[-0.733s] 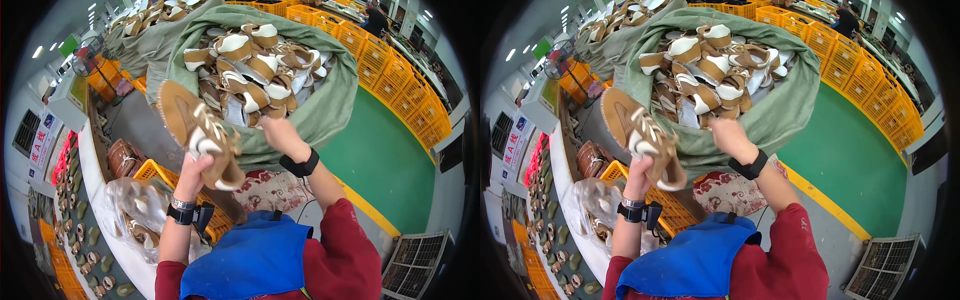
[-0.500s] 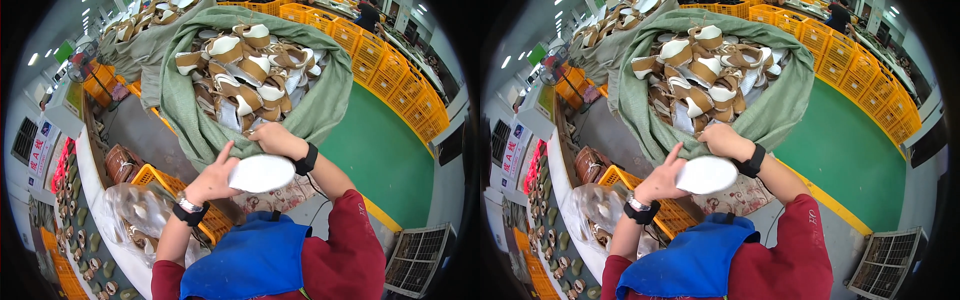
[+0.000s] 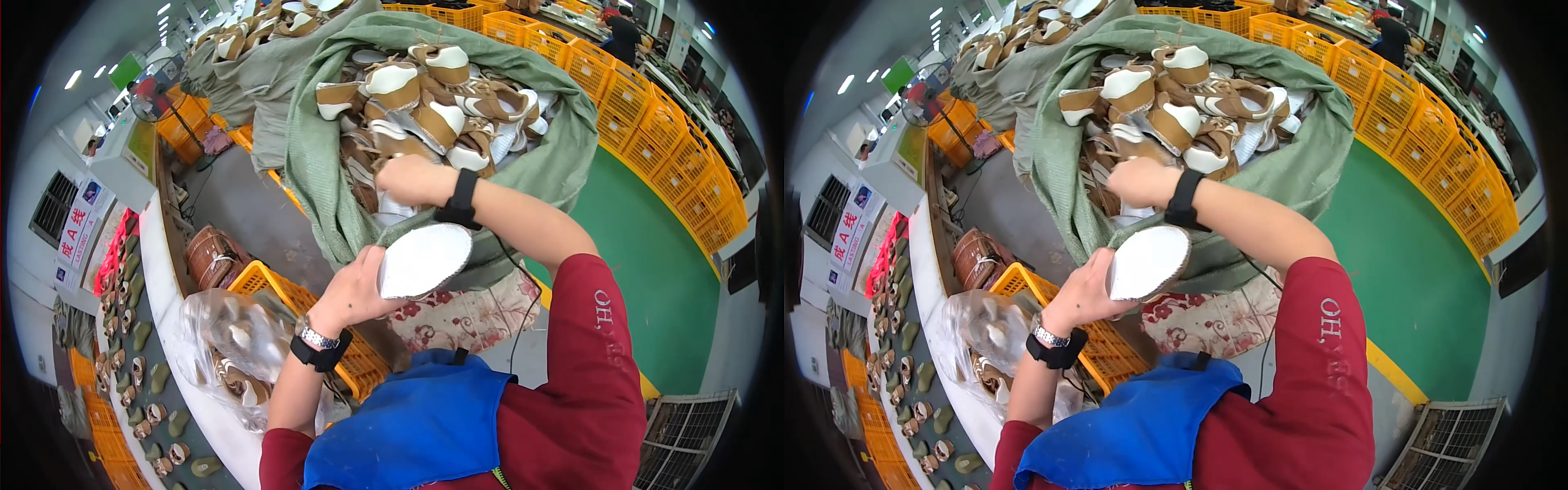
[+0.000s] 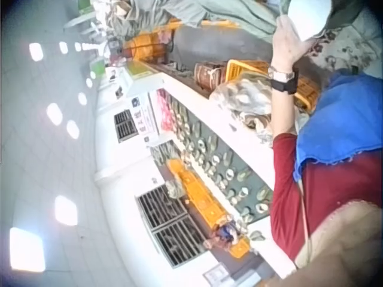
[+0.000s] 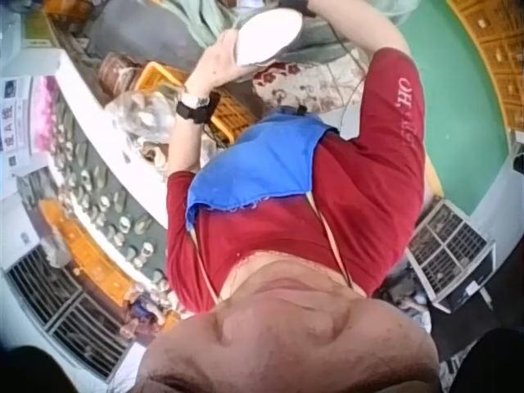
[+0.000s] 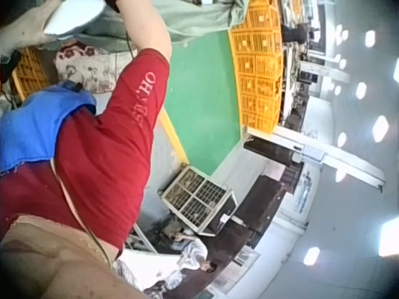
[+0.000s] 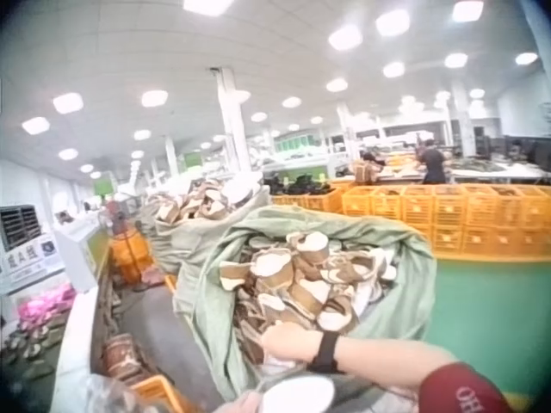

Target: The recorder sorts shoe uppers and insoles from bags and prepares them by inserting shoe lasts for assembly.

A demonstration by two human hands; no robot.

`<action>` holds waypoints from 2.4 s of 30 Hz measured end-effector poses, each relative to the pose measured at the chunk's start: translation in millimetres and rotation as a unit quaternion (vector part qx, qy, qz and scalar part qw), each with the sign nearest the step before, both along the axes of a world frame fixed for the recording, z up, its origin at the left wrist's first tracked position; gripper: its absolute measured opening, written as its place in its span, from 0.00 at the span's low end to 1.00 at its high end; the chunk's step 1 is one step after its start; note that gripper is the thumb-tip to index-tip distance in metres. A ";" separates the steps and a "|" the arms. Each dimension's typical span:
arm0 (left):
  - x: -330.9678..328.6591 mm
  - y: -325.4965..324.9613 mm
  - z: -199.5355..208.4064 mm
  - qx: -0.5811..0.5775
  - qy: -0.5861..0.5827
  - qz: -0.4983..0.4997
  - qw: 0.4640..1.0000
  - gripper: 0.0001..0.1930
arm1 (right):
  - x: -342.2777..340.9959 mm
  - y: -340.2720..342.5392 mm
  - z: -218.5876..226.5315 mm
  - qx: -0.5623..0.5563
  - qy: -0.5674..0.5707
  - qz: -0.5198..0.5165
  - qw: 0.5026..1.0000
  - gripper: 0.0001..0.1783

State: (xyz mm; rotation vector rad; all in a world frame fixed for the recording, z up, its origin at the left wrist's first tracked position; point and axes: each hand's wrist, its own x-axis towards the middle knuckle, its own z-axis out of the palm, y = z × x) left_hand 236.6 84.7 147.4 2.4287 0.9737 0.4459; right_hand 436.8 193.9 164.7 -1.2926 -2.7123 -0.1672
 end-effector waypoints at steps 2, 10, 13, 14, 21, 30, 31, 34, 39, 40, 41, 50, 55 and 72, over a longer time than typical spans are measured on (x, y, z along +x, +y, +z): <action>-6.1 -3.5 -1.2 -0.017 -0.016 0.011 1.000 0.33 | 17.3 0.6 19.0 -0.272 0.014 -0.184 0.945 0.11; -1.1 -8.5 -9.4 -0.041 -0.111 0.060 0.991 0.35 | 54.1 -86.7 -25.2 -0.083 0.059 -0.100 0.990 0.14; -4.0 -1.6 -20.9 -0.097 -0.177 0.064 0.977 0.35 | 57.9 -136.8 -60.0 0.101 0.197 -0.062 0.973 0.14; -3.3 0.7 -25.1 -0.119 -0.196 0.063 0.971 0.36 | 61.5 -144.4 -65.3 0.090 0.217 -0.070 0.970 0.13; -4.4 15.4 -51.1 -0.260 -0.313 0.032 0.913 0.39 | 92.6 -123.7 -51.4 0.088 0.324 -0.165 0.927 0.06; -8.9 3.2 -49.7 -0.224 -0.250 0.043 0.941 0.40 | 88.8 -99.5 -38.4 0.069 0.099 -0.318 0.940 0.13; -9.5 0.9 -51.4 -0.239 -0.276 0.050 0.930 0.40 | 75.5 -99.6 -32.3 0.094 0.143 -0.268 0.948 0.13; -5.0 -4.0 -53.7 -0.256 -0.320 0.057 0.911 0.38 | 58.8 -85.4 -35.2 0.128 0.188 -0.159 0.961 0.22; -6.5 -4.9 -62.1 -0.286 -0.369 0.067 0.882 0.30 | 50.0 -62.5 -54.8 0.163 0.155 -0.153 0.962 0.38; -6.2 -3.9 -66.0 -0.285 -0.372 0.071 0.881 0.30 | 50.0 -60.5 -55.2 0.166 0.150 -0.155 0.962 0.35; -6.8 -3.4 -68.1 -0.290 -0.383 0.079 0.873 0.30 | 49.3 -59.2 -51.8 0.168 0.148 -0.149 0.963 0.35; -7.0 -2.9 -71.0 -0.293 -0.399 0.090 0.864 0.28 | 68.9 -51.1 -30.5 -0.495 0.710 -0.114 0.488 0.29; -3.7 -4.9 -67.2 -0.294 -0.399 0.071 0.866 0.31 | 66.3 -55.1 -32.6 -0.472 0.694 -0.127 0.528 0.32; 7.7 -8.3 -35.3 -0.272 -0.420 0.063 0.863 0.29 | 229.8 -48.7 -36.4 0.068 0.315 -0.298 0.898 0.13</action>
